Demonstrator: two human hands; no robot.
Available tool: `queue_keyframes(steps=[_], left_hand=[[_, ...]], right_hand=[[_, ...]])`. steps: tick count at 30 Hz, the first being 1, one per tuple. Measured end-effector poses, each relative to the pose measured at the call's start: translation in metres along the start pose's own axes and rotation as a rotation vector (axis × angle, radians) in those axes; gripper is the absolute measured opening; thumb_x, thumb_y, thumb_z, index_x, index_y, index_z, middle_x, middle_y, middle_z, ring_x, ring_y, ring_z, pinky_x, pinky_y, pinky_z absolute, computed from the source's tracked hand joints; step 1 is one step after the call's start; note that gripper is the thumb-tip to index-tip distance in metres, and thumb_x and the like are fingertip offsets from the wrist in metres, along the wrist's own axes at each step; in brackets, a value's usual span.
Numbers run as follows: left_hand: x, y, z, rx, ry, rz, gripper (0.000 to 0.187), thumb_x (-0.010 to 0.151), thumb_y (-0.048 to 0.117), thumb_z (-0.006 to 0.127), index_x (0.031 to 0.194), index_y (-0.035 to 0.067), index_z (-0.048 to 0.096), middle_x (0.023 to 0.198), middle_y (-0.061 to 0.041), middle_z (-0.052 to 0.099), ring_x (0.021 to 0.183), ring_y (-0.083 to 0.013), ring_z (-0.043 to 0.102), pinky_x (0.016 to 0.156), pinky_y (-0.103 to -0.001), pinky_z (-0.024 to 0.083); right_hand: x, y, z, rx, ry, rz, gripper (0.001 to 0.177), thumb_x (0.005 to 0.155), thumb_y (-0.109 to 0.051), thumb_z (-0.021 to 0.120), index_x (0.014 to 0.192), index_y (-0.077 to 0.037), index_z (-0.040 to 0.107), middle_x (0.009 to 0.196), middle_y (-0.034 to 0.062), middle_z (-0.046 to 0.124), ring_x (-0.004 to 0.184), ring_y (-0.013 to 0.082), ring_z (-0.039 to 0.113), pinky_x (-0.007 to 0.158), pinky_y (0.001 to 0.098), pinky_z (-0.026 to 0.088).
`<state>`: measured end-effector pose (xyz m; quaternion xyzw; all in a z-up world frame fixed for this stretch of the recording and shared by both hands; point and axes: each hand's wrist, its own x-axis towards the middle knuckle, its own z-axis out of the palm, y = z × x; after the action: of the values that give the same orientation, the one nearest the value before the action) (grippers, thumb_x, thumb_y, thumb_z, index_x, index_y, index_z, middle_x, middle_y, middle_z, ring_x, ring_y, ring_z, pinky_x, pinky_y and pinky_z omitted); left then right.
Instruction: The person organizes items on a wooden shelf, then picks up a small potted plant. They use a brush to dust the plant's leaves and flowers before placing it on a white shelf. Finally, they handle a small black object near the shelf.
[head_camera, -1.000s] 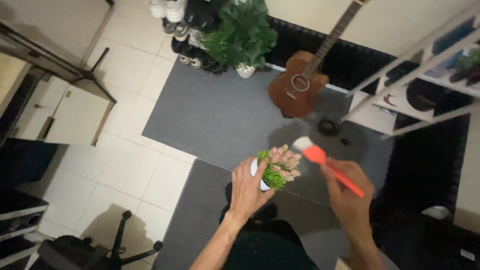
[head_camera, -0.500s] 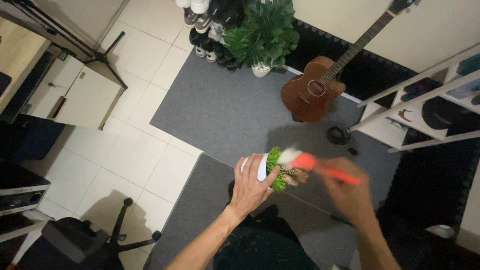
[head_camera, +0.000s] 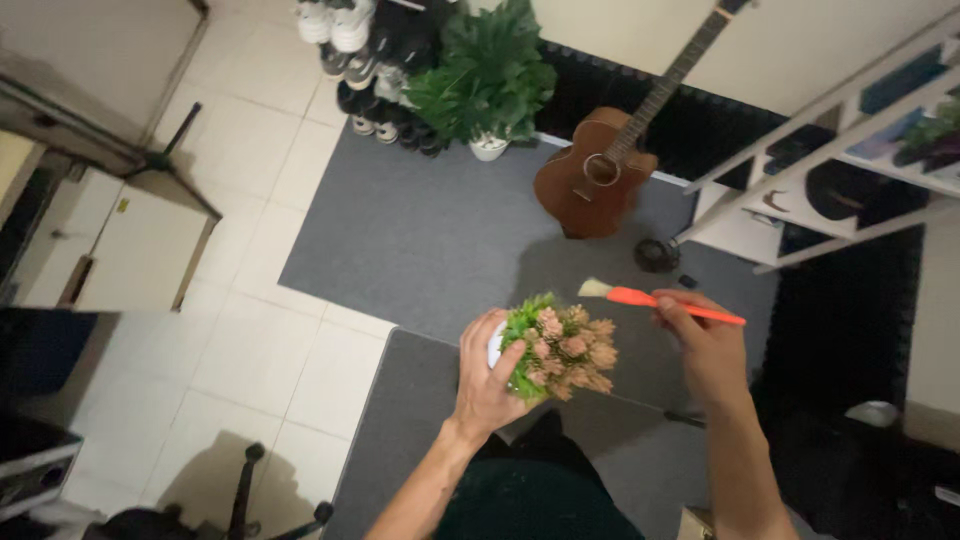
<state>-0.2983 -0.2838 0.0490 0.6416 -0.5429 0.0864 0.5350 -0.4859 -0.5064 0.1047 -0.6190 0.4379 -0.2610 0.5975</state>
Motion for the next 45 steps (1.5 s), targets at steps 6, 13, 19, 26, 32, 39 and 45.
queue_keyframes(steps=[6,13,19,26,32,39,45], left_hand=[[0.01,0.003,0.004,-0.273,-0.095,-0.413,0.108,0.061,0.025,0.098,0.148,0.008,0.037,0.147,-0.026,0.046,0.136,-0.0409,0.051,0.112,-0.051,0.046],[0.012,0.0,0.01,-0.871,-0.106,-0.862,0.112,0.068,0.033,0.095,0.153,0.003,0.028,0.14,-0.017,0.056,0.13,-0.0282,0.059,0.111,-0.045,0.05],[0.007,-0.013,0.017,-0.999,-0.185,-0.922,0.115,0.073,0.038,0.089,0.16,0.001,0.023,0.147,-0.02,0.053,0.14,-0.0323,0.051,0.118,-0.048,0.043],[0.001,-0.016,0.02,-1.231,-0.212,-1.07,0.116,0.074,0.031,0.089,0.162,0.003,0.019,0.154,-0.019,0.044,0.146,-0.0331,0.041,0.121,-0.048,0.036],[0.006,-0.009,0.019,-1.333,-0.176,-1.111,0.114,0.074,0.027,0.087,0.162,0.006,0.017,0.153,-0.016,0.047,0.141,-0.0308,0.047,0.116,-0.046,0.041],[0.003,-0.005,0.019,-1.144,-0.209,-1.009,0.11,0.074,0.022,0.088,0.161,0.0,0.024,0.146,-0.023,0.052,0.137,-0.0338,0.051,0.115,-0.048,0.044],[-0.004,-0.006,0.015,-0.917,-0.268,-1.052,0.113,0.069,0.029,0.088,0.16,0.005,0.024,0.147,-0.018,0.054,0.141,-0.0303,0.05,0.116,-0.047,0.04]], right_hand=[[-0.029,0.016,-0.021,0.603,-0.336,-0.178,0.024,0.099,-0.015,0.071,0.114,0.004,0.073,0.101,0.0161,0.073,0.093,0.0259,0.072,0.082,0.0403,0.061],[-0.032,0.007,-0.027,0.286,0.048,0.022,0.022,0.101,-0.011,0.065,0.112,0.007,0.071,0.101,0.0208,0.073,0.09,0.0276,0.07,0.082,0.0396,0.057],[-0.065,-0.013,-0.024,0.404,-0.193,-0.377,0.018,0.102,-0.014,0.07,0.112,0.0,0.075,0.107,0.019,0.074,0.096,0.0233,0.072,0.086,0.0373,0.061],[-0.054,-0.035,-0.008,-0.078,0.361,-0.199,0.017,0.103,-0.016,0.065,0.114,-0.006,0.073,0.095,0.0064,0.074,0.089,0.0095,0.07,0.082,0.0268,0.054],[-0.098,-0.063,0.03,-0.312,-0.091,-0.479,0.009,0.092,-0.011,0.07,0.097,-0.005,0.074,0.098,0.0071,0.075,0.085,0.0162,0.071,0.075,0.0301,0.057],[-0.084,-0.066,0.021,-0.274,-0.245,-0.476,0.011,0.089,-0.01,0.068,0.097,-0.005,0.075,0.1,0.0073,0.075,0.09,0.0144,0.074,0.078,0.0286,0.061],[-0.058,-0.065,0.014,-0.359,0.331,-0.348,0.018,0.101,-0.016,0.071,0.112,-0.003,0.073,0.099,0.0073,0.071,0.081,0.0109,0.065,0.069,0.026,0.051]])
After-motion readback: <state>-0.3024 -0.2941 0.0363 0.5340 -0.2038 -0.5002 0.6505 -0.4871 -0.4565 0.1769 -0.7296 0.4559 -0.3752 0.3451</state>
